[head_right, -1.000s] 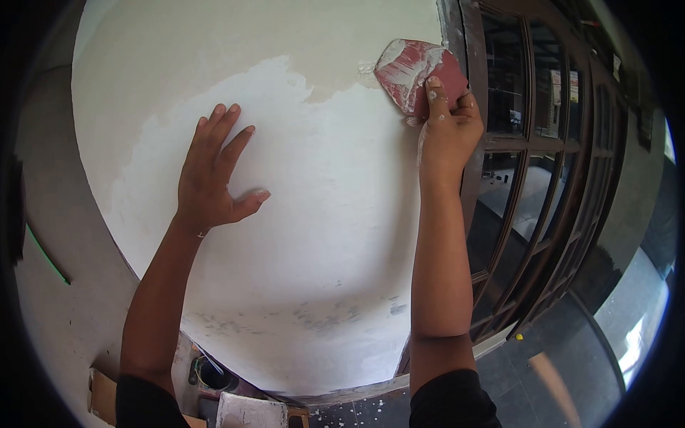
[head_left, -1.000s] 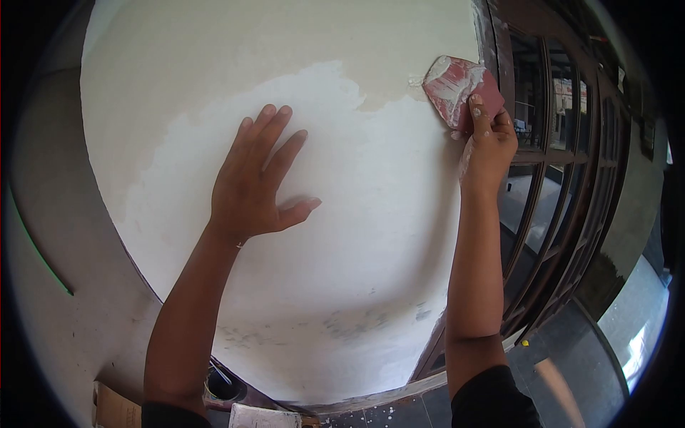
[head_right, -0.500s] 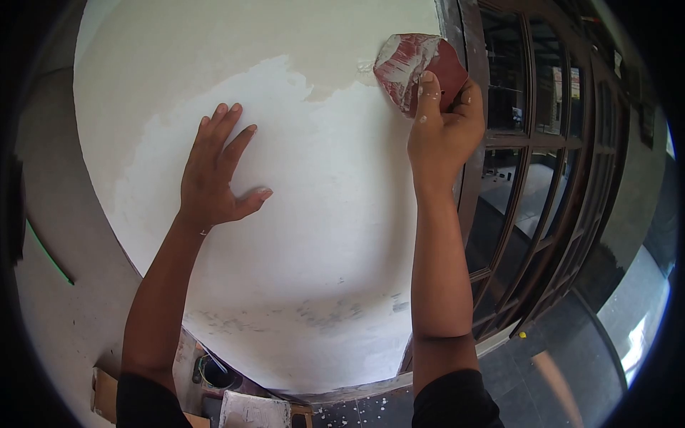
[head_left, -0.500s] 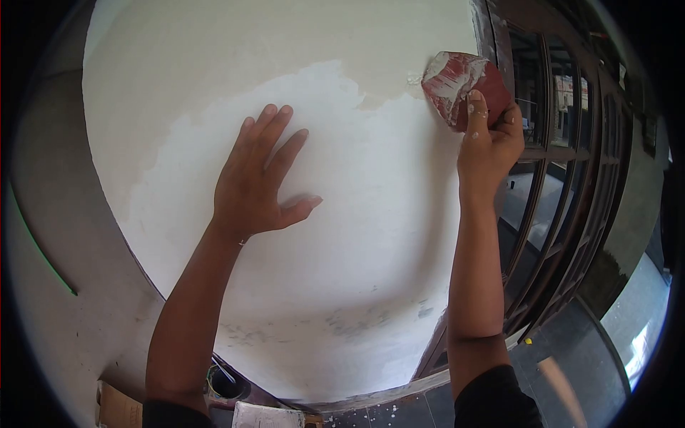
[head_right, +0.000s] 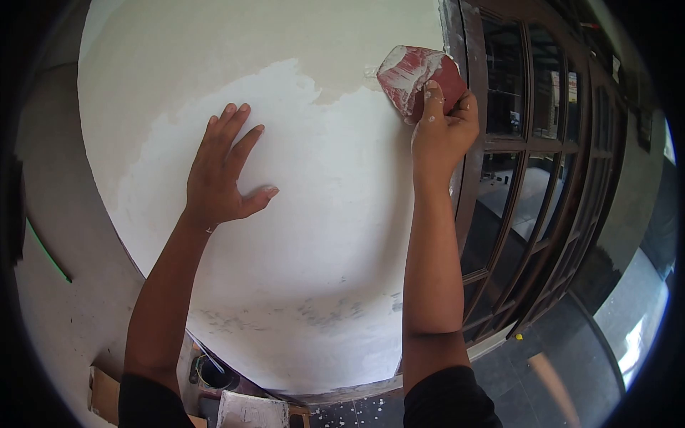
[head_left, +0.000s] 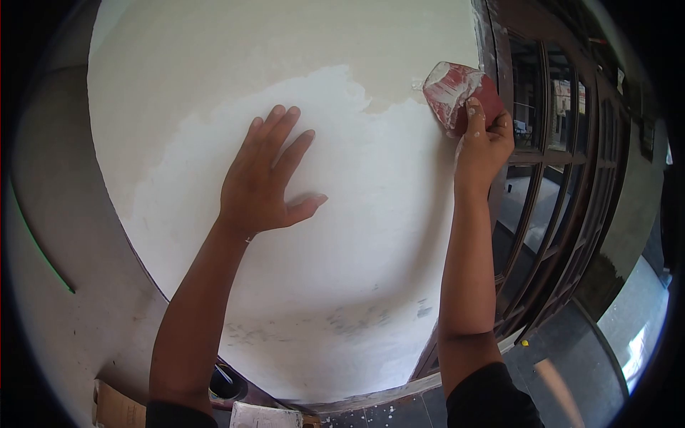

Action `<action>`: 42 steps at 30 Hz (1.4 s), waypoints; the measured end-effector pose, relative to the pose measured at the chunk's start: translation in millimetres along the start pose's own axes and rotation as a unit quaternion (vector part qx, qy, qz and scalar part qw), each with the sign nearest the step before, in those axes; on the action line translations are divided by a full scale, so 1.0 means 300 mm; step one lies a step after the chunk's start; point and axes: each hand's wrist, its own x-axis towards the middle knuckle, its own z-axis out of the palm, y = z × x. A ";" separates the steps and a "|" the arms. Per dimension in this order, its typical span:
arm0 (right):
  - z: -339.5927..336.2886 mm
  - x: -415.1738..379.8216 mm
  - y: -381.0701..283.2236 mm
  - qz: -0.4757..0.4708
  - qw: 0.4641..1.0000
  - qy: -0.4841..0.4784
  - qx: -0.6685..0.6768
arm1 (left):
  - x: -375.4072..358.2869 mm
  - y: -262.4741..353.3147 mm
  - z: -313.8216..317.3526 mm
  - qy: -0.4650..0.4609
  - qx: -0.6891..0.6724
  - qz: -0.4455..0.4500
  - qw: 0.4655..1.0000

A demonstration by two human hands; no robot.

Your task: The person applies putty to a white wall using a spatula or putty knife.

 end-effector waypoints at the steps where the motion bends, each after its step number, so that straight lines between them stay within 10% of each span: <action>1: -0.003 0.005 0.002 -0.001 1.000 -0.001 -0.002 | 0.003 -0.002 -0.003 -0.001 -0.002 0.000 1.000; 6: -0.026 0.029 0.029 0.070 0.987 0.010 0.145 | -0.010 -0.007 -0.003 -0.006 -0.005 -0.001 1.000; 42: 0.019 0.018 0.003 0.061 0.993 -0.090 0.033 | -0.001 -0.006 -0.007 -0.001 -0.002 -0.002 1.000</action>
